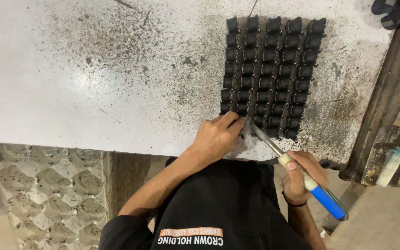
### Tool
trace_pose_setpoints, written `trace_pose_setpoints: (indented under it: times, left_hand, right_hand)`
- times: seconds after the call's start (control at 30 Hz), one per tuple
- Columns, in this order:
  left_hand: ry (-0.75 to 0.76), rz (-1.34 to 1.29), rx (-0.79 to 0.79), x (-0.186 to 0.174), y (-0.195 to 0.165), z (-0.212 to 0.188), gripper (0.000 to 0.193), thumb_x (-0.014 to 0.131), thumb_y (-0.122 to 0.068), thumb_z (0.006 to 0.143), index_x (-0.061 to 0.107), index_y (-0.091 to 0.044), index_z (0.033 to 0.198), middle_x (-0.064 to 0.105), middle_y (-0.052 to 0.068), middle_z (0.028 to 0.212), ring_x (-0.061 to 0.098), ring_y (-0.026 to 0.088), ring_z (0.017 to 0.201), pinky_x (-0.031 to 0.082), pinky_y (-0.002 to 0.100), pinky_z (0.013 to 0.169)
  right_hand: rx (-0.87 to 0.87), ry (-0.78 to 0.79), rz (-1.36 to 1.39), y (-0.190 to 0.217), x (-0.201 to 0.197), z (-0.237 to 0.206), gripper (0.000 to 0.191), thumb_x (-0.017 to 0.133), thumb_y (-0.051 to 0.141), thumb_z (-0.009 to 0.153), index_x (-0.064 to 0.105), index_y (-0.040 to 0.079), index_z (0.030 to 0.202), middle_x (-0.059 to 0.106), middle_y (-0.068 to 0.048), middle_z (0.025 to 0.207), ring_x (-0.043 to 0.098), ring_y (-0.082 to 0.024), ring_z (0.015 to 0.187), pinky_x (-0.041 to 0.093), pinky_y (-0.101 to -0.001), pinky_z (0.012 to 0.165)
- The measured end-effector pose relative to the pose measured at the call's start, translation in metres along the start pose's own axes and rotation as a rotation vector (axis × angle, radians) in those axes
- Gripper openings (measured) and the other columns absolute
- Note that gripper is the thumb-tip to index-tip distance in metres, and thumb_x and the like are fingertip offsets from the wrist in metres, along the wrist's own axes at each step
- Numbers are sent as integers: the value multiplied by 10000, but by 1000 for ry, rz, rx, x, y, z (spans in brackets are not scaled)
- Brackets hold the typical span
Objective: The person uses a heated hand tool to trim excess material from black rubber components arranged in rows on a workbench, working through them one at a time while holding each part steady with the other hand. Smoke rises as the hot tool cuts the parts, and trimmed pieces fall onto the bench.
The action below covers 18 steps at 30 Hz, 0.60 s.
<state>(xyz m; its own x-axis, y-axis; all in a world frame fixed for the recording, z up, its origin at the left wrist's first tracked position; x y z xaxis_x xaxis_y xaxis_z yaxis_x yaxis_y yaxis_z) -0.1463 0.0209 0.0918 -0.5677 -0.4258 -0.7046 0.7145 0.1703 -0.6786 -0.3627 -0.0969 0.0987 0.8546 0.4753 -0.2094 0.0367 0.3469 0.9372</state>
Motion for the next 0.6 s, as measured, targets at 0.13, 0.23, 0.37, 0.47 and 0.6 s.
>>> trace_pose_setpoints:
  times: [0.13,0.23,0.37,0.47,0.6]
  left_hand:
    - [-6,45,0,0,0,1,308,701,-25,752,722,-19,1059,593,68,957,683,219,725,541,365,545]
    - [-23,52,26,-1,-1,3,321,685,-16,727,728,-34,1044,582,66,940,676,210,705,527,359,515]
    - [-54,67,15,0,-1,7,319,681,-2,753,717,-20,1069,575,69,944,676,201,702,531,348,518]
    - [-9,51,-4,5,-1,12,297,685,20,756,695,-1,1053,581,86,955,683,204,701,527,339,496]
    - [-40,-2,-35,-4,-8,6,147,751,-23,886,654,-22,996,570,92,943,669,238,695,536,365,520]
  right_hand:
    - [-3,-3,10,-1,0,1,220,652,77,919,653,-112,1032,681,-234,872,683,-259,725,544,-305,681]
    - [58,-36,58,-1,-1,2,223,647,83,908,644,-107,1024,676,-233,896,684,-245,690,554,-303,631]
    - [28,60,-1,0,1,3,220,639,80,901,658,-110,1010,681,-232,822,680,-257,656,534,-312,613]
    - [-14,98,-14,-4,-3,5,229,640,89,890,665,-111,999,689,-198,805,688,-246,610,539,-308,594]
    - [193,-36,228,-8,-21,3,243,634,100,929,668,-114,1040,677,-228,864,673,-253,651,551,-303,585]
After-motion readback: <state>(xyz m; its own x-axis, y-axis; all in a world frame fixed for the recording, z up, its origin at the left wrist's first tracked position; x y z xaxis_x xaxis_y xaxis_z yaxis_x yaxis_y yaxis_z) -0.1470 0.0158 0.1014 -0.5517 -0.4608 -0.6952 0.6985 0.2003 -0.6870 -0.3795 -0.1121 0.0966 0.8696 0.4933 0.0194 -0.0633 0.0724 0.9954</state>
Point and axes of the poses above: each hand's wrist, its own z-axis towards the middle knuckle, its own x-axis out of the palm, y = z × x, the point moved 2 cm from there along z, towards the middle knuckle
